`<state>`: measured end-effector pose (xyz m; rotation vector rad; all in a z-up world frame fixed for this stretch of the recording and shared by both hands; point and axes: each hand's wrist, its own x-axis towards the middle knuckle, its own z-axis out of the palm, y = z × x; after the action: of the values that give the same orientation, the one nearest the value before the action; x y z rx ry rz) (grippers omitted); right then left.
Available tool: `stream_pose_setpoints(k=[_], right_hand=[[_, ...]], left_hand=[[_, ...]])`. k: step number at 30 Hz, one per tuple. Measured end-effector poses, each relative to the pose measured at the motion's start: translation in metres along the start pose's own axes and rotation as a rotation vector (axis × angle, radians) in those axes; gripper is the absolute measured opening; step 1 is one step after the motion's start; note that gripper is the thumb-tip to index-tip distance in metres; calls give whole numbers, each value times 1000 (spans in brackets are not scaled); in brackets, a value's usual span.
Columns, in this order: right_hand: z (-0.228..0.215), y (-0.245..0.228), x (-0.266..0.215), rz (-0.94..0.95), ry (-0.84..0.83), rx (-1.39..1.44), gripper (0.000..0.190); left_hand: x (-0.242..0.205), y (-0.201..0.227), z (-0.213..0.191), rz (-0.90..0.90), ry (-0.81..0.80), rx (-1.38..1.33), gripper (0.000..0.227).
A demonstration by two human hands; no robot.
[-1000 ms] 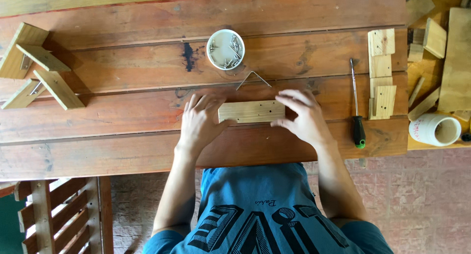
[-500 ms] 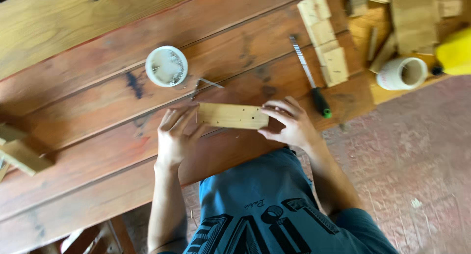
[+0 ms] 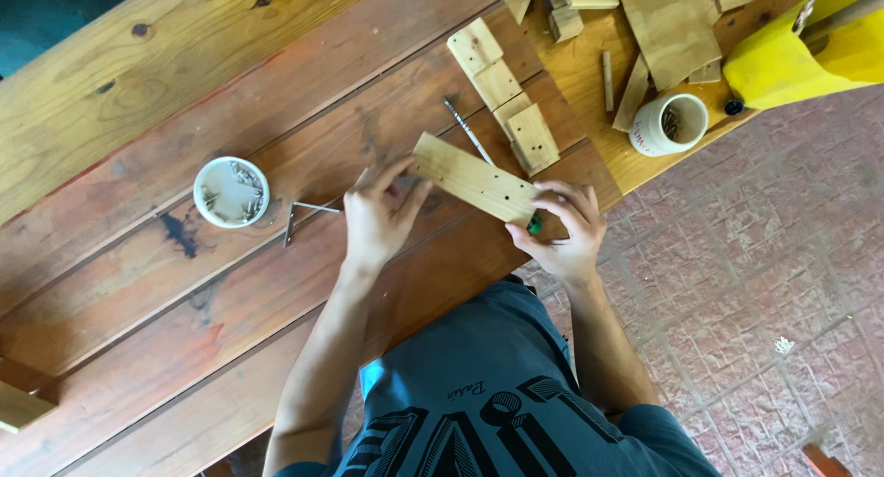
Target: The person assembles small wooden pieces by attaching metal brackets using a screwdriver. They repeatedly pick up wooden blocks, align brackets, insert screws, and tighten them. Completed assemblies are placed on the table.
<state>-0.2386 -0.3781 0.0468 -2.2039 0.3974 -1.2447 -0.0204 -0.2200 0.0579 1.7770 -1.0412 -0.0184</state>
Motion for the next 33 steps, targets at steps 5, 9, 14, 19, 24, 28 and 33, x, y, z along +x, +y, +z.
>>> stream_pose_setpoints(k=[5, 9, 14, 19, 24, 28, 33], right_hand=[[-7, 28, 6, 21, 75, -62, 33], [-6, 45, 15, 41, 147, -85, 34], [0, 62, 15, 52, 163, -106, 35], [1, 72, 18, 70, 213, -108, 36], [2, 74, 22, 103, 188, -103, 35], [6, 74, 26, 120, 145, -152, 33], [7, 70, 28, 173, 73, -168, 35]], left_hand=[[27, 2, 36, -173, -21, -85, 31], [46, 6, 56, -278, -59, -197, 29], [65, -3, 85, -280, -39, -155, 33], [71, -12, 104, -337, -5, -121, 34], [78, -20, 113, -346, -29, -209, 30], [89, -28, 114, -306, -62, -169, 32], [94, -40, 123, -232, -57, -78, 35]])
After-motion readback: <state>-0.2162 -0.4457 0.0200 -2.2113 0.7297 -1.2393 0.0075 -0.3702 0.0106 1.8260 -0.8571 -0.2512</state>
